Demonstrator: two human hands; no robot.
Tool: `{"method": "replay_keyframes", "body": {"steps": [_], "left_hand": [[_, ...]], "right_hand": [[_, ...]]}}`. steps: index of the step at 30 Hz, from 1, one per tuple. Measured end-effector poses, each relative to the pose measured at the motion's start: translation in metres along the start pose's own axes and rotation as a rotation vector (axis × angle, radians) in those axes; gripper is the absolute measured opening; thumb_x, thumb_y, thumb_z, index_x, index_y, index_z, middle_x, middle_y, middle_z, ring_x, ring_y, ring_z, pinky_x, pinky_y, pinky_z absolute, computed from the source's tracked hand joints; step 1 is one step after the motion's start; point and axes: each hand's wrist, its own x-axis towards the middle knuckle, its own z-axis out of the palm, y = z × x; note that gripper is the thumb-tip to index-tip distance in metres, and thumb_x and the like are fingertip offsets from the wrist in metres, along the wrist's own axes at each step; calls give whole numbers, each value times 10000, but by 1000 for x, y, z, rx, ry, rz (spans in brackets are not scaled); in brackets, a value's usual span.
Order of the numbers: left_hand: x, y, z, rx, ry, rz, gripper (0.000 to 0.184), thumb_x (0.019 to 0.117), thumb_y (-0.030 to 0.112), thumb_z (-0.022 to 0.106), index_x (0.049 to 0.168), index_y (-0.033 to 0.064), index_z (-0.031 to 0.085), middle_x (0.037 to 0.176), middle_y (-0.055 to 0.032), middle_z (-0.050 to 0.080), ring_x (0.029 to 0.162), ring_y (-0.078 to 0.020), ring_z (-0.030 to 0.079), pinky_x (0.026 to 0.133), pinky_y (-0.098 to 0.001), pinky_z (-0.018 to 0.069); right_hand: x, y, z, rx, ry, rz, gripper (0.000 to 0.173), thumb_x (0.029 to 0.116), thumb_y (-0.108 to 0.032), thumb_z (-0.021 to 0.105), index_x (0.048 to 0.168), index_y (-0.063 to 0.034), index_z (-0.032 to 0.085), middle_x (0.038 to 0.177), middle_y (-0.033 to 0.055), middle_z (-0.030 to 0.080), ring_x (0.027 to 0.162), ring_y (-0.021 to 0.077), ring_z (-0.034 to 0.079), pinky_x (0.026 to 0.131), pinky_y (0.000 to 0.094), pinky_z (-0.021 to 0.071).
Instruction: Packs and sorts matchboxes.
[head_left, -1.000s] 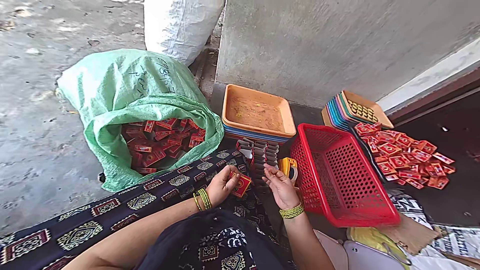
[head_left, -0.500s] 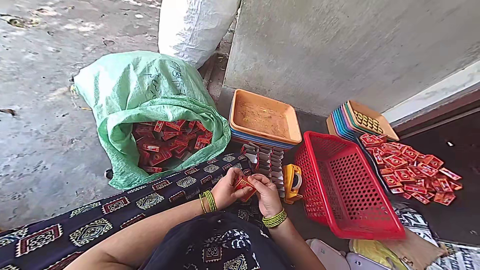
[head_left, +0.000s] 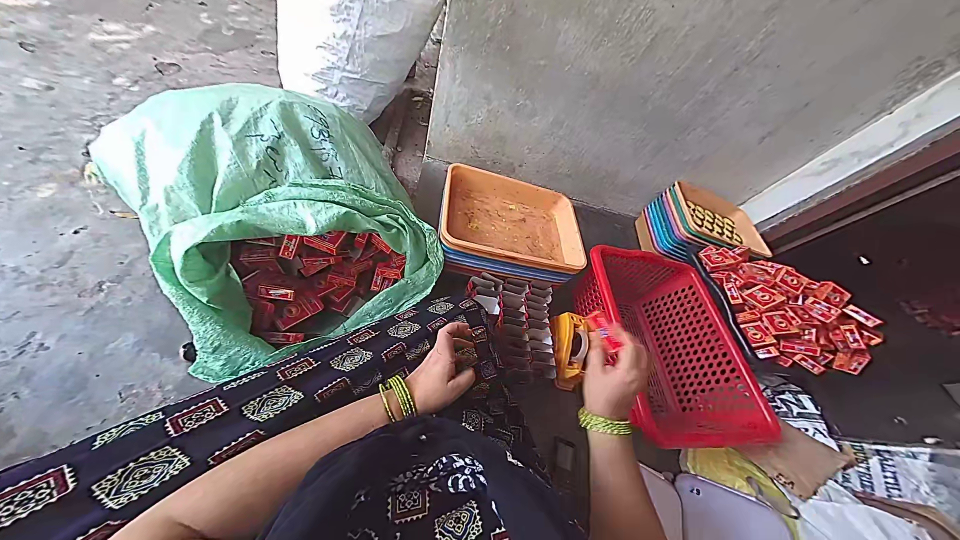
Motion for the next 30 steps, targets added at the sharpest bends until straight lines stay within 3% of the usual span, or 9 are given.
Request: {"method": "replay_keyframes", "body": {"steps": [3,6,11,16,20,23,26,28,30], "left_hand": [[2,3,-1,38,-18,-27,642,879,128,581,1448,-31,329,1393,-178,534,1180,-212,648,884,-360,605],[3,4,-1,55,-47,-48,550,887,118,561,1400,-15,411,1373,-157,555,1177,-199,644,911,-349,590],[4,0,0,78,-62,-53,496,899,109,552,1368,-14,448,1353,-153,576,1157,-188,655,924,-346,589],[3,1,-1,85,-79,-35,450,913,98,549,1344,-10,473,1332,-148,585,1149,-192,656,913,-347,594],[2,2,-7,100,-93,-16,392,924,92,547,1303,-2,510,1285,-139,618,1127,-181,664,907,-343,595],[2,0,-8,112,-116,-15,337,938,94,538,1264,11,555,1253,-120,641,1087,-152,670,899,-330,590],[4,1,-2,113,-139,-4,338,994,189,588,1282,14,571,1282,-128,639,1123,-152,667,948,-331,581],[5,5,2,106,-161,33,515,1002,336,647,1367,-5,523,1339,-160,611,1218,-183,631,1018,-355,556],[5,12,5,72,-183,78,716,961,413,702,1444,-43,435,1354,-195,595,1242,-205,620,1039,-364,543]], "right_hand": [[19,69,-14,-469,-70,249,369,1022,-227,567,1330,-47,659,1319,232,647,1281,425,582,1095,555,436],[22,109,-16,-569,-295,464,371,998,-210,596,1339,-78,659,1315,217,660,1252,408,610,1060,604,447],[-10,99,18,-351,-356,132,303,1016,-201,557,1216,-44,720,1248,212,683,1200,411,626,1046,581,469],[-47,86,83,-232,-922,62,290,927,-189,707,1203,-115,754,1270,131,690,1264,319,597,1101,503,459],[-48,84,86,-240,-876,98,190,979,-157,649,1114,-98,769,1206,126,720,1221,305,633,1073,495,485],[-25,61,50,-114,-772,135,233,1026,-231,594,1151,-69,705,1068,150,738,1051,313,707,947,531,543],[-7,32,18,195,-602,44,238,1023,-265,602,1121,-72,701,931,69,727,851,154,695,804,366,574],[0,2,9,459,-571,30,206,999,-242,640,1090,-67,697,830,6,685,713,60,625,676,258,540],[0,-35,5,680,-641,88,172,965,-191,674,1066,-54,696,804,-12,671,666,44,602,619,237,523]]}}
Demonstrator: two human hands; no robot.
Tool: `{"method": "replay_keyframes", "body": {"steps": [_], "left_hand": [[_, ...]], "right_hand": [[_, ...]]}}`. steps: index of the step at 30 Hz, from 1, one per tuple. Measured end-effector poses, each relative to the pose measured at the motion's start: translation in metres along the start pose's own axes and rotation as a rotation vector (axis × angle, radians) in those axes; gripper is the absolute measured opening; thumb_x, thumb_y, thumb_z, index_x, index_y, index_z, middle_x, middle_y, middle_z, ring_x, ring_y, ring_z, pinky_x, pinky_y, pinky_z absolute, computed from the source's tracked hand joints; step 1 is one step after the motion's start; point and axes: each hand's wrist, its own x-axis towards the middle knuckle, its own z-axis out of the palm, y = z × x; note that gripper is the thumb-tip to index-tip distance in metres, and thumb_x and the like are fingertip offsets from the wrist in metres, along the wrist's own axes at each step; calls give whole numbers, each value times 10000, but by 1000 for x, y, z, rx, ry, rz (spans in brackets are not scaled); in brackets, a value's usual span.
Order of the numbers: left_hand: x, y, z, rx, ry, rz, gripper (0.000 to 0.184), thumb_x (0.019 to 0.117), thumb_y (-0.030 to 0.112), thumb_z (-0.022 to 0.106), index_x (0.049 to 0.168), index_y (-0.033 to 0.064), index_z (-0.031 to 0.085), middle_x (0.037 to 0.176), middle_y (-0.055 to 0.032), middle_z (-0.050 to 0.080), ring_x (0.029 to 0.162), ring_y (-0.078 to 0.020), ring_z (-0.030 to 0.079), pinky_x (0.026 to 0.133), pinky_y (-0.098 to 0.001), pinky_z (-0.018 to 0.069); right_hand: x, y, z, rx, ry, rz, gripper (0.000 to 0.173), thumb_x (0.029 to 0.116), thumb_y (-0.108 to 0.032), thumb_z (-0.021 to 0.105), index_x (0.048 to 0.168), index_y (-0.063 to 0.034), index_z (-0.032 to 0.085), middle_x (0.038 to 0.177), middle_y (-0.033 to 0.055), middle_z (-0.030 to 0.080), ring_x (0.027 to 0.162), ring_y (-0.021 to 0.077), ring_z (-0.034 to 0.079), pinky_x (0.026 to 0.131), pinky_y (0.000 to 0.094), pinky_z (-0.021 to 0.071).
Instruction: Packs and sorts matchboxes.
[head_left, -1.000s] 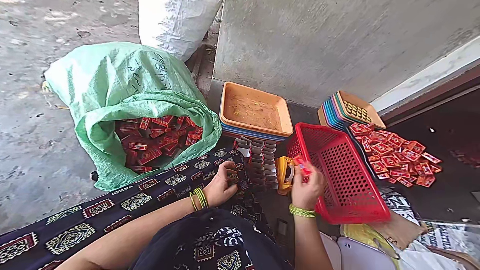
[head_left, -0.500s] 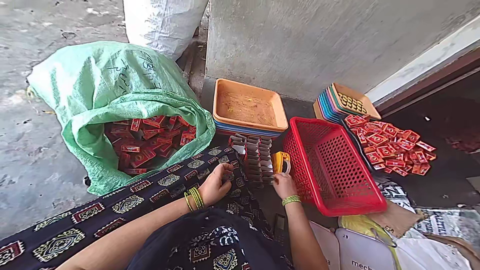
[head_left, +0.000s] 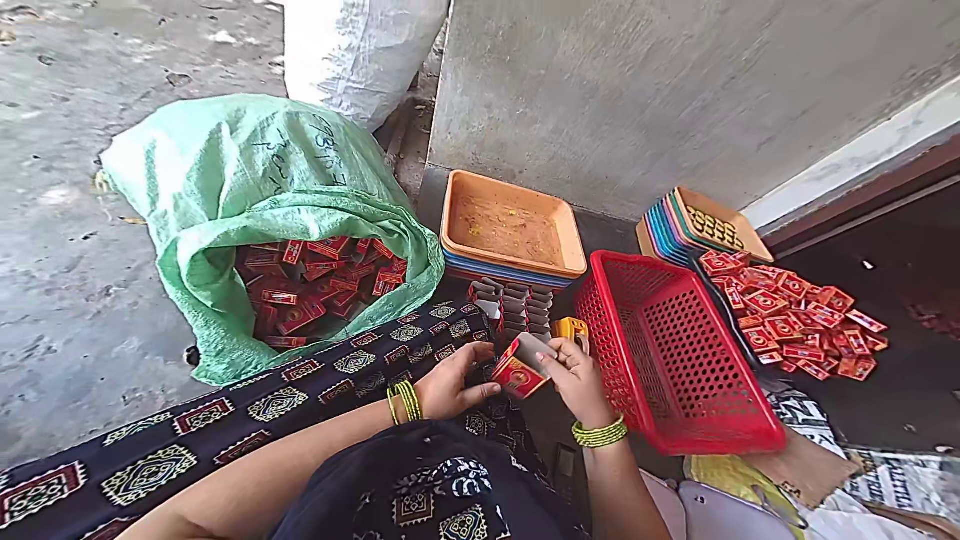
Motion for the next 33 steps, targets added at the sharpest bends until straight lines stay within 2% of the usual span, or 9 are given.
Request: {"method": "replay_keyframes", "body": {"steps": [3,7,10,13,18,21,25,30,33], "left_hand": [[-2,9,-2,-31,13,13,810,942,390,734,1481,-68,340,1302,-197,627,1184,-174,653,1046,-358,537],[-3,10,-5,-160,215,27,895,939,263,747,1534,-59,160,1149,-152,698,1011,-162,729,925,-372,618],[-3,11,-10,-231,261,33,715,966,259,717,1486,-31,321,1158,-121,704,994,-160,729,890,-373,629],[-4,8,-9,-241,268,81,486,964,245,721,1314,-11,501,1095,-94,707,945,-133,720,845,-338,627],[-7,3,-5,-248,187,171,507,875,277,825,1194,9,537,1016,-70,703,908,-99,703,840,-310,606],[-5,4,-6,-261,185,143,523,861,221,835,1212,1,516,1050,-87,698,933,-123,710,852,-328,615],[-4,9,-3,-358,205,53,779,776,112,885,1317,17,333,1085,-108,724,957,-200,748,850,-392,643],[-6,8,0,-375,167,15,874,726,118,920,1364,16,332,994,-80,745,889,-183,756,827,-383,646],[-6,6,-1,-397,132,9,869,720,96,918,1372,15,348,1009,-86,747,905,-190,756,839,-386,644]], "right_hand": [[2,-21,40,230,-13,45,152,948,-125,669,1053,-16,683,784,25,679,675,98,629,631,278,540],[4,-27,75,415,223,-5,187,1032,-126,568,1165,3,553,915,43,660,833,84,646,769,252,557],[-3,-23,88,421,263,-154,197,1039,-106,563,1173,13,645,1074,55,677,970,88,656,864,249,571],[-11,-14,97,351,251,-287,259,1073,-147,532,1181,16,702,1168,60,729,1071,82,686,960,255,570],[-15,-5,102,162,310,-355,400,1114,-313,423,877,-69,631,866,-6,623,865,6,620,819,182,540],[-11,-13,93,353,274,-344,130,1036,-120,590,1061,-9,653,1184,112,693,1136,161,669,975,304,573],[-8,-24,72,575,166,-242,367,1001,-115,658,1325,-17,517,1195,94,715,1086,217,720,940,384,616],[-8,-23,55,499,-59,-140,234,852,-7,800,1076,31,742,1058,129,740,899,183,729,808,325,638],[-10,-23,51,234,-77,-301,143,884,-79,804,1019,-34,802,1066,94,763,1011,166,730,894,312,632]]}}
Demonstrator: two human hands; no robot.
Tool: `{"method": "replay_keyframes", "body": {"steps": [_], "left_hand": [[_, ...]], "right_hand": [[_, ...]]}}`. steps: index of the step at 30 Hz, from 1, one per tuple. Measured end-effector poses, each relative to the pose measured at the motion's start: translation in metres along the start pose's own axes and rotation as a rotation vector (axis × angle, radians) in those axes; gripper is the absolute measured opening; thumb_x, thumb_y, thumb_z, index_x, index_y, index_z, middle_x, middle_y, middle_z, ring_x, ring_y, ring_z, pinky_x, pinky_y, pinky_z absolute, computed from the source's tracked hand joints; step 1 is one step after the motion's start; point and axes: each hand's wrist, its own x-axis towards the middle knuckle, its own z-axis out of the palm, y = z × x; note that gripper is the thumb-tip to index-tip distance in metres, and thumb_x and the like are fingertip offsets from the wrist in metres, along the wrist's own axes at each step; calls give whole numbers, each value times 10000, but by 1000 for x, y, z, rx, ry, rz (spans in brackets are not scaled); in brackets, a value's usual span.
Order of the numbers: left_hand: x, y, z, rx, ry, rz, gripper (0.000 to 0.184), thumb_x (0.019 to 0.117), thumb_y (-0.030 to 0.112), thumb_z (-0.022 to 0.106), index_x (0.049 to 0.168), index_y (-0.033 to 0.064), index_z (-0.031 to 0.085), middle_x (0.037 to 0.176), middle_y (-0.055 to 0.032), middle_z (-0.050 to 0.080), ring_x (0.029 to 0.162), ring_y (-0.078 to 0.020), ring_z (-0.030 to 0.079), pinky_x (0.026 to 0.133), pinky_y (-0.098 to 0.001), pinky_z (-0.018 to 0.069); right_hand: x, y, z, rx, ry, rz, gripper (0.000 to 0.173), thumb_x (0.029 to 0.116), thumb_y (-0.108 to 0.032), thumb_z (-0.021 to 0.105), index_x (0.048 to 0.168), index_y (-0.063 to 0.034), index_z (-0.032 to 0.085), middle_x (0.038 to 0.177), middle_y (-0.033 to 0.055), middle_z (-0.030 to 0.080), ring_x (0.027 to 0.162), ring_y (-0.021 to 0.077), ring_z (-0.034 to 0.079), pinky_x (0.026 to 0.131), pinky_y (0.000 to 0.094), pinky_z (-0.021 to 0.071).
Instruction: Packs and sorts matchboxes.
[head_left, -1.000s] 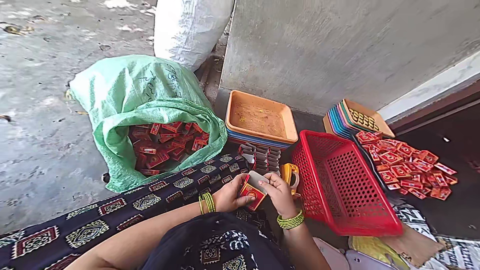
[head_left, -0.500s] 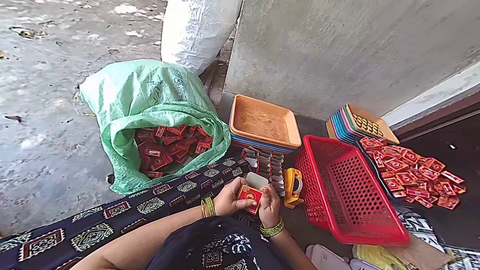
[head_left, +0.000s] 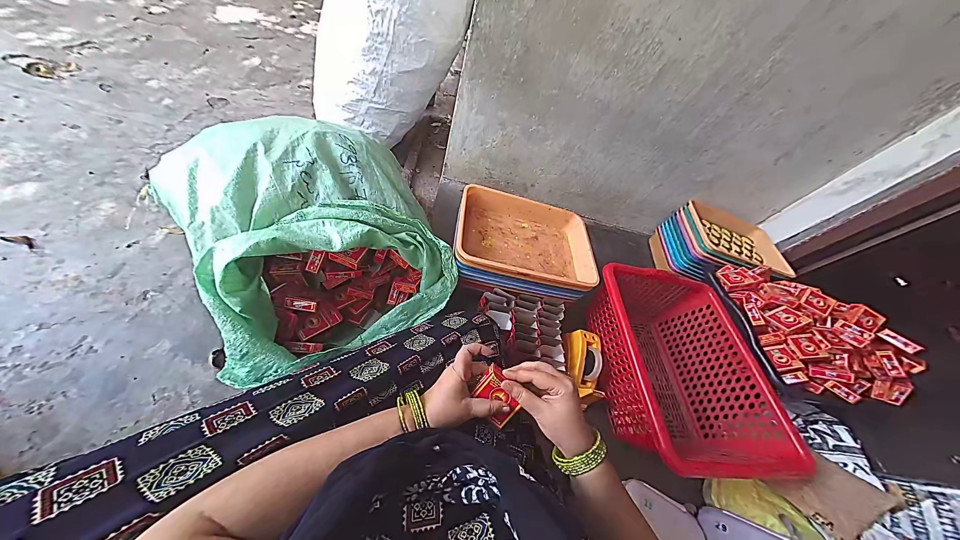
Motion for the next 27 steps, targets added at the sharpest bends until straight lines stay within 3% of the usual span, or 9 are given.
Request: {"method": "replay_keyframes", "body": {"steps": [7,11,15,17,19,21,24,26,27], "left_hand": [[-1,1,0,-114,-146,17,866,732,33,900,1391,38,339,1038,-104,746,930,-220,757,841,-405,644],[-2,-3,-1,-67,-153,19,836,767,92,893,1399,28,349,1022,-90,747,911,-188,754,835,-380,641],[-3,-3,1,-30,-51,-14,791,810,161,872,1397,11,363,1036,-98,742,903,-193,754,823,-392,645],[-2,-3,0,-22,26,-7,770,827,184,857,1395,9,367,1078,-100,727,933,-197,744,835,-397,641],[-1,-1,0,-41,86,-7,724,857,164,827,1400,9,373,1132,-108,715,955,-208,741,835,-401,642],[-2,-4,-2,-6,78,18,607,905,159,781,1372,-11,433,1177,-109,696,984,-192,728,851,-384,637],[-2,-10,-4,74,40,32,379,953,176,729,1242,6,552,1132,-101,683,943,-153,710,826,-346,626],[1,-6,-6,88,38,-16,335,976,194,697,1229,28,554,1100,-90,691,920,-161,714,814,-362,630],[1,-3,-6,85,61,-39,306,990,202,667,1225,37,560,1084,-84,698,905,-167,718,807,-371,631]], "right_hand": [[1,1,-17,-38,-53,-89,128,885,-63,799,1010,-37,803,1004,69,778,963,130,732,891,292,620],[1,0,-19,-48,-154,-65,121,908,-79,773,1023,-62,803,988,60,729,946,110,683,858,258,595],[1,-4,-16,-101,-226,-47,303,969,-41,550,1158,-87,782,1087,93,662,1030,118,617,907,256,542],[-4,-3,-6,-148,-126,-71,331,988,-39,525,1209,-87,767,1116,99,680,1053,131,631,936,275,547],[-12,0,11,-237,66,-118,255,1010,-49,585,1204,-28,750,1154,115,740,1096,160,697,989,318,577],[-19,5,23,-248,148,-149,260,1013,-37,594,1234,56,695,1219,153,734,1147,204,709,1033,359,576],[-24,12,13,-34,64,-32,361,1037,-40,548,1354,131,564,1297,200,689,1188,256,695,1036,413,586],[-25,23,-11,-26,83,154,361,1048,-90,536,1364,82,572,1252,155,713,1116,237,717,960,427,617],[-27,35,-27,-146,152,262,346,1050,-131,544,1338,48,611,1196,126,733,1050,208,734,903,412,635]]}}
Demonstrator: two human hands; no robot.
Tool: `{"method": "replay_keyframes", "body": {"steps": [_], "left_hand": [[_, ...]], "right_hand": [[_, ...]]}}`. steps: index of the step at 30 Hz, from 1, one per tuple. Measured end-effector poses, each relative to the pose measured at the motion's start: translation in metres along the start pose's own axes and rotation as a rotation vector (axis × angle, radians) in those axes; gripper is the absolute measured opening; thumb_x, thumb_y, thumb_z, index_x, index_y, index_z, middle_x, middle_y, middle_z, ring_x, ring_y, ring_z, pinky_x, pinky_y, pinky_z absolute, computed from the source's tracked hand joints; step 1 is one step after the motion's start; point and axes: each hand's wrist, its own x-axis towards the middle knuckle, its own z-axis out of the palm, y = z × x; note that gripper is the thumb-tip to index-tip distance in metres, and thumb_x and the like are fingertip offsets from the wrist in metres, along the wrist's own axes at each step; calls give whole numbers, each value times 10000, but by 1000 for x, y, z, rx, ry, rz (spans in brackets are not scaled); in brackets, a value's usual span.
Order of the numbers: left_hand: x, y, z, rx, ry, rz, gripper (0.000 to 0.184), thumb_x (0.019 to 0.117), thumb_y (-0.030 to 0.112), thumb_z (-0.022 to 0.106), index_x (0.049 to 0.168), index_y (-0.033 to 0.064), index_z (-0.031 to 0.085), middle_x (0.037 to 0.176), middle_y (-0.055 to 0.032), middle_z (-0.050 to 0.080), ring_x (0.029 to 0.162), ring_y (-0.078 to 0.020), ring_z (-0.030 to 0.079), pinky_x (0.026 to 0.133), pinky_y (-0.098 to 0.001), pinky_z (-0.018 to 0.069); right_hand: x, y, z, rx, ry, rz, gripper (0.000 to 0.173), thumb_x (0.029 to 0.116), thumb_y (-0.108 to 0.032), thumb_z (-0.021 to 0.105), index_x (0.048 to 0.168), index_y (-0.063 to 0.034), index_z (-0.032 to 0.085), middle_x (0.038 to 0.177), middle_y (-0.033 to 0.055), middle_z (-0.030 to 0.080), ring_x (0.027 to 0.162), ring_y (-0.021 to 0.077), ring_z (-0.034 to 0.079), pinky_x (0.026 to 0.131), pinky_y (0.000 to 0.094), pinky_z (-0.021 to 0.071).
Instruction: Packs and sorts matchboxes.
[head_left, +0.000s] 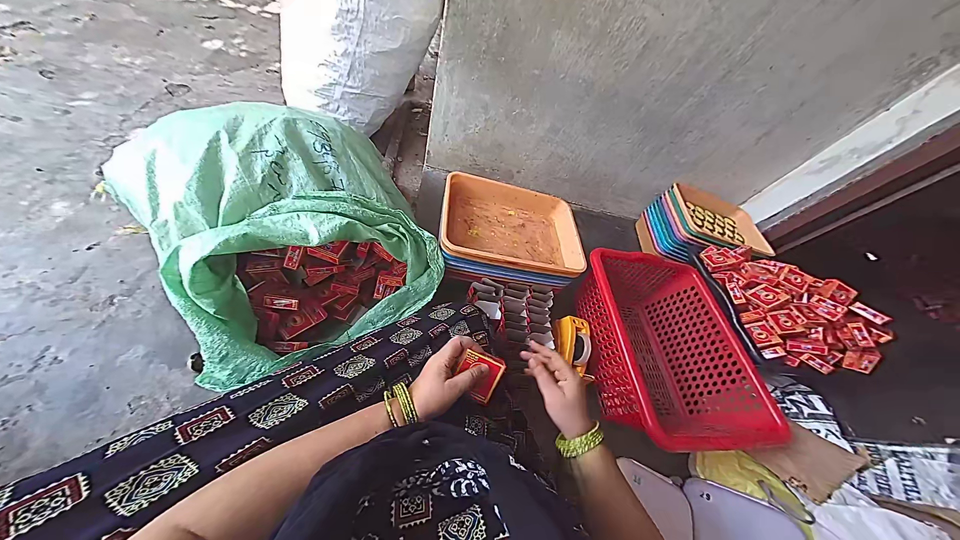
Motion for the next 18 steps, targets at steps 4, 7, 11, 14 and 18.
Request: {"method": "replay_keyframes", "body": {"steps": [4,7,11,14,18], "left_hand": [[1,1,-3,56,76,-5,233,1068,225,468,1165,60,602,1019,-37,686,885,-102,683,793,-313,591],[2,-3,-2,108,100,5,279,1087,223,399,1141,54,614,1013,-28,682,903,-69,666,813,-281,570],[2,-4,-2,125,128,-21,280,1090,215,391,1149,56,614,1027,-18,682,922,-62,667,830,-264,569],[2,-3,0,123,132,-43,274,1087,216,401,1155,53,610,1010,-17,681,903,-57,666,817,-263,571],[1,-2,-1,134,123,-36,271,1087,213,405,1160,53,610,1007,-16,680,902,-55,665,817,-263,569]], "right_hand": [[17,82,-76,-623,185,512,391,1045,-156,529,1393,17,574,1276,201,680,1209,331,647,1073,513,482],[16,137,-111,-634,96,812,450,1067,-182,517,1477,0,485,1358,196,645,1281,334,610,1113,518,446],[13,179,-120,-439,4,900,463,1094,-256,473,1513,-60,457,1377,174,621,1015,301,690,845,484,562],[19,183,-118,-378,27,898,452,1076,-259,538,1477,-54,500,1325,167,650,966,260,680,823,444,547],[22,183,-113,-290,150,908,495,957,-197,737,1394,-34,572,1191,160,690,819,189,626,715,377,515]]}}
